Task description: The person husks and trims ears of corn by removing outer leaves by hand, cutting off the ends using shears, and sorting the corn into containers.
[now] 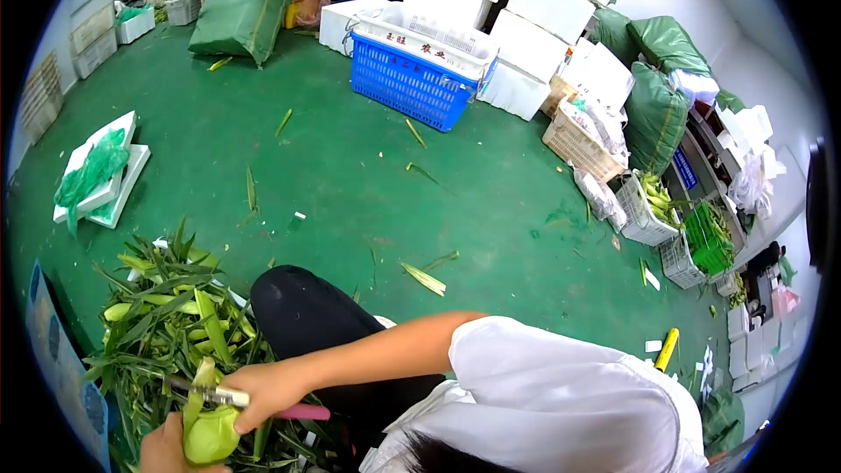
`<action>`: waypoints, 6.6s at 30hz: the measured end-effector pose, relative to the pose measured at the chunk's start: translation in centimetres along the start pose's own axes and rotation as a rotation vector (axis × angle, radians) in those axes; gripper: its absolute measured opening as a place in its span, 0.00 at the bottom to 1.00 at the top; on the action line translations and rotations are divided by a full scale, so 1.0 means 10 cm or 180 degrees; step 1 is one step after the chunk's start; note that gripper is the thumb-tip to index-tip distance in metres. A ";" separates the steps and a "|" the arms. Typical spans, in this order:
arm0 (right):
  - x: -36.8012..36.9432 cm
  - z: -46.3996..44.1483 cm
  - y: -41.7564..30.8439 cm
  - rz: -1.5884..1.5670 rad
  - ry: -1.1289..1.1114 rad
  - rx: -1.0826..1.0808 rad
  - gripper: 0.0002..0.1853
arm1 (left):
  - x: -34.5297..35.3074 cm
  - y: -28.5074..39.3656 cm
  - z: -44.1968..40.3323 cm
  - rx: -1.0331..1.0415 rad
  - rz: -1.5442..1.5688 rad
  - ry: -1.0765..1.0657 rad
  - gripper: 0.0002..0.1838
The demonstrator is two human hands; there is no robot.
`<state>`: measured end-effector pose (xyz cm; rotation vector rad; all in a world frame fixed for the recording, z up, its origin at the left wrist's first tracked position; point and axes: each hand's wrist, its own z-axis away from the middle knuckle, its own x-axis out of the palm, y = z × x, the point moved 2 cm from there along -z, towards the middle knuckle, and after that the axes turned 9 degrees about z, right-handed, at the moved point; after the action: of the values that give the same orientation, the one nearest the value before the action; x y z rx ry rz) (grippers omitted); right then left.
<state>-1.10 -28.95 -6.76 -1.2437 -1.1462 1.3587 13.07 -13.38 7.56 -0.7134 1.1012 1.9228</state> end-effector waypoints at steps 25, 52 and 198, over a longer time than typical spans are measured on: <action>-0.39 0.62 0.07 -0.1203 0.2928 0.0084 0.18 | 1.63 0.11 -0.29 0.0072 0.5669 0.1291 0.17; 0.23 -0.51 -0.07 0.2205 0.1547 0.0213 0.23 | 2.07 -0.79 0.37 0.2107 0.8459 0.3715 0.32; 0.39 -0.77 -0.08 -0.0951 0.0726 -0.0122 0.24 | 1.73 -0.50 1.24 -0.0634 0.4673 0.3245 0.46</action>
<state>6.45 -24.69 -6.80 -1.1672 -1.1472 0.9523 7.11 5.25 -2.18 -1.2330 2.5718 2.9285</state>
